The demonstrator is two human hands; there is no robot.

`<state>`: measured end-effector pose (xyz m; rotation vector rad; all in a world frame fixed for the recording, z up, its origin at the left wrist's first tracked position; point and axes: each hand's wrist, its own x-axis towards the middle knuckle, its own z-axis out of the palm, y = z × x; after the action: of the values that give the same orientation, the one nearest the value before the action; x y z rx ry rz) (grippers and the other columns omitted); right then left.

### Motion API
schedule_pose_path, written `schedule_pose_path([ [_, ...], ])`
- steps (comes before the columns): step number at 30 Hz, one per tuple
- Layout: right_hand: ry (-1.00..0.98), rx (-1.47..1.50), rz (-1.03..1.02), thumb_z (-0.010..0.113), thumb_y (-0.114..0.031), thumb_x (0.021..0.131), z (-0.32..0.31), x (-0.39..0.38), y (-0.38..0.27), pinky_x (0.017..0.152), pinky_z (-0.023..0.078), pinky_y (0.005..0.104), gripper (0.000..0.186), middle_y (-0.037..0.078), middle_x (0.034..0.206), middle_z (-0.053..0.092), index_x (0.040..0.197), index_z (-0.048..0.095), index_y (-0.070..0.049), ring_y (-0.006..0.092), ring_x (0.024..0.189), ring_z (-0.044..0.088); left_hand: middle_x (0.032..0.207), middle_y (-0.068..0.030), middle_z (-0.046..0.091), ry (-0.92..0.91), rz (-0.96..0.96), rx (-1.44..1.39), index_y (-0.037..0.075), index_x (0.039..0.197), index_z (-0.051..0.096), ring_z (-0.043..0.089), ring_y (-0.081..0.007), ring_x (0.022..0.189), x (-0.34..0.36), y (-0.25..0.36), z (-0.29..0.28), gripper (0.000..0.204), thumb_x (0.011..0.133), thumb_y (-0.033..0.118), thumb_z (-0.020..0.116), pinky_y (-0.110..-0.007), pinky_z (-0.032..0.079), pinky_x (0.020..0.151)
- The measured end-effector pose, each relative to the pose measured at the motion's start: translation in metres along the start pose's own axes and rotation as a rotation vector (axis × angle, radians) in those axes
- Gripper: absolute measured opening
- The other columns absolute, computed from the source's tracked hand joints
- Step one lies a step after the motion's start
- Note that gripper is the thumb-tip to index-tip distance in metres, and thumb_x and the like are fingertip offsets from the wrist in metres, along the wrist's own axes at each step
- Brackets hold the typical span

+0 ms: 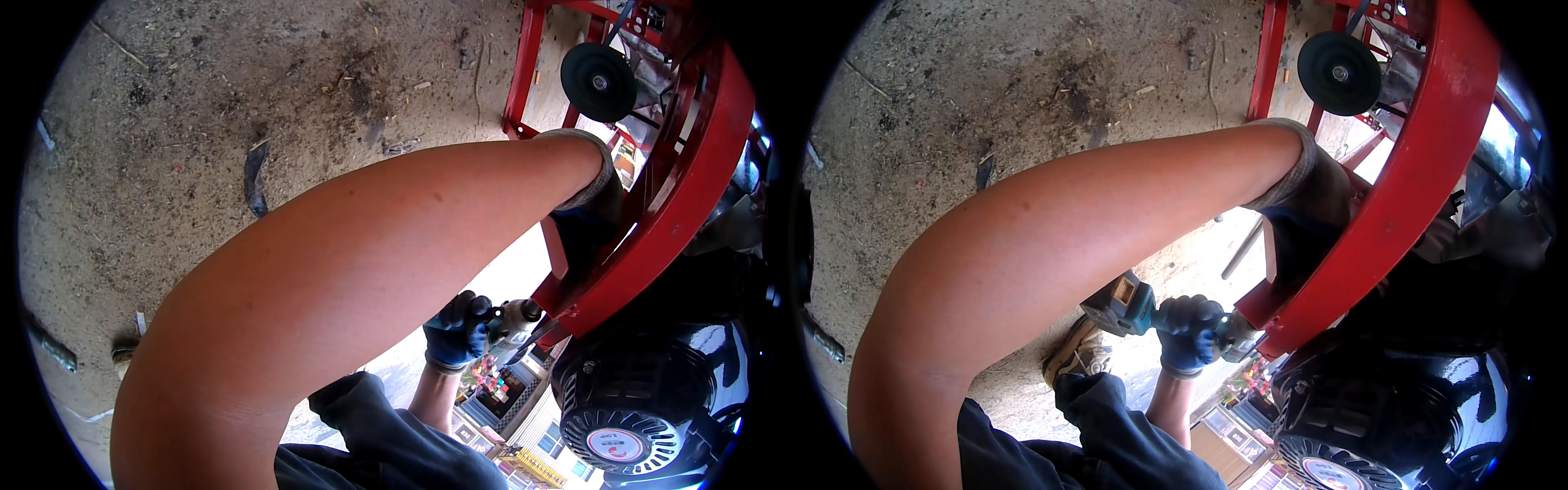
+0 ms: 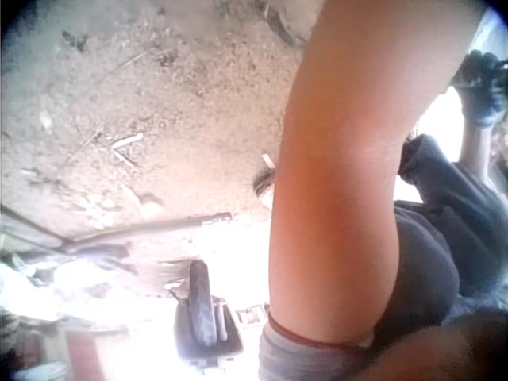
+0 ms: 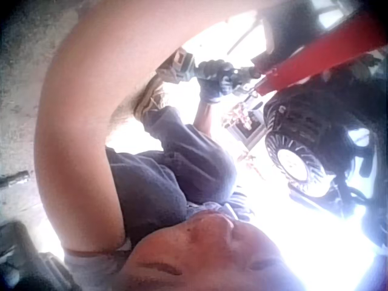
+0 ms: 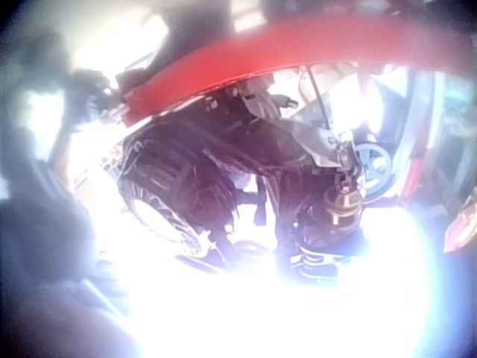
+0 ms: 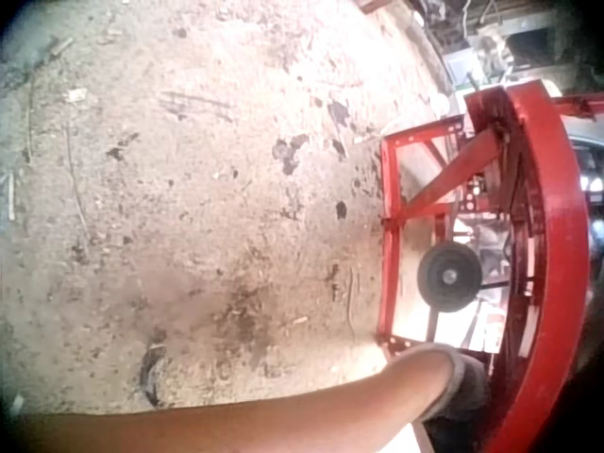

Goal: The person kneels beside a red motor frame, inserts a bolt into a hole, and uses a cordless impact driver to tighten it. They then use a wrench to hold the bolt while tightening with the impact driver.

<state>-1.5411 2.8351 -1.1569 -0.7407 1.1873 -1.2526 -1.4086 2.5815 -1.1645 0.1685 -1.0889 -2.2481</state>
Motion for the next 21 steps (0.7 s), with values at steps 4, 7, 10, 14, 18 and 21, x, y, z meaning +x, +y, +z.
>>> schedule_pose_path([
  [4,0.040,-0.023,-0.020,0.070,-0.022,0.082,0.0005,0.0020,0.0000,0.061,0.036,0.0354,0.021,0.004,0.071,0.051,0.095,0.063,-0.006,0.0166,0.065,0.048,0.106,-0.0154,0.067,0.001,-0.006,-0.014,0.003,0.117,0.059,0.066,-0.0253,0.094,0.0007,-0.0012,-0.0002,0.032,0.089,0.020,0.061,-0.038,0.053,0.082],
  [7,0.057,-0.008,-0.024,0.070,-0.023,0.082,0.0011,0.0017,0.0003,0.061,0.036,0.0356,0.021,0.004,0.071,0.051,0.093,0.063,-0.006,0.0169,0.064,0.047,0.106,-0.0153,0.067,-0.001,-0.012,-0.020,0.003,0.117,0.060,0.066,-0.0252,0.093,0.0011,-0.0011,-0.0007,0.032,0.090,0.020,0.061,-0.038,0.053,0.082],
  [10,0.058,-0.008,-0.031,0.070,-0.023,0.082,0.0009,0.0016,0.0010,0.060,0.036,0.0354,0.021,0.004,0.071,0.051,0.093,0.063,-0.006,0.0168,0.064,0.047,0.106,-0.0153,0.067,-0.006,-0.018,-0.032,0.003,0.117,0.060,0.066,-0.0252,0.093,0.0022,-0.0014,0.0007,0.032,0.090,0.020,0.061,-0.038,0.053,0.082],
  [14,0.076,-0.017,-0.043,0.069,-0.023,0.083,-0.0019,0.0008,0.0020,0.059,0.036,0.0350,0.021,0.004,0.071,0.053,0.094,0.063,-0.006,0.0164,0.063,0.047,0.105,-0.0152,0.067,-0.009,-0.023,-0.042,0.003,0.117,0.060,0.066,-0.0251,0.093,0.0030,-0.0014,0.0007,0.032,0.090,0.020,0.061,-0.038,0.053,0.081],
  [18,0.025,-0.049,-0.067,0.069,-0.022,0.084,0.0000,0.0039,0.0019,0.060,0.036,0.0349,0.020,0.004,0.072,0.053,0.096,0.064,-0.006,0.0163,0.063,0.047,0.105,-0.0152,0.067,-0.014,-0.027,-0.056,0.003,0.116,0.060,0.066,-0.0250,0.092,0.0060,0.0010,0.0000,0.032,0.090,0.020,0.061,-0.038,0.053,0.081],
  [21,0.032,-0.044,-0.069,0.068,-0.020,0.084,0.0036,0.0045,0.0022,0.061,0.036,0.0349,0.019,0.004,0.072,0.053,0.097,0.064,-0.007,0.0164,0.064,0.047,0.105,-0.0151,0.067,-0.014,-0.034,-0.066,0.003,0.116,0.060,0.066,-0.0249,0.092,0.0069,0.0024,-0.0008,0.032,0.090,0.020,0.060,-0.038,0.053,0.081],
])
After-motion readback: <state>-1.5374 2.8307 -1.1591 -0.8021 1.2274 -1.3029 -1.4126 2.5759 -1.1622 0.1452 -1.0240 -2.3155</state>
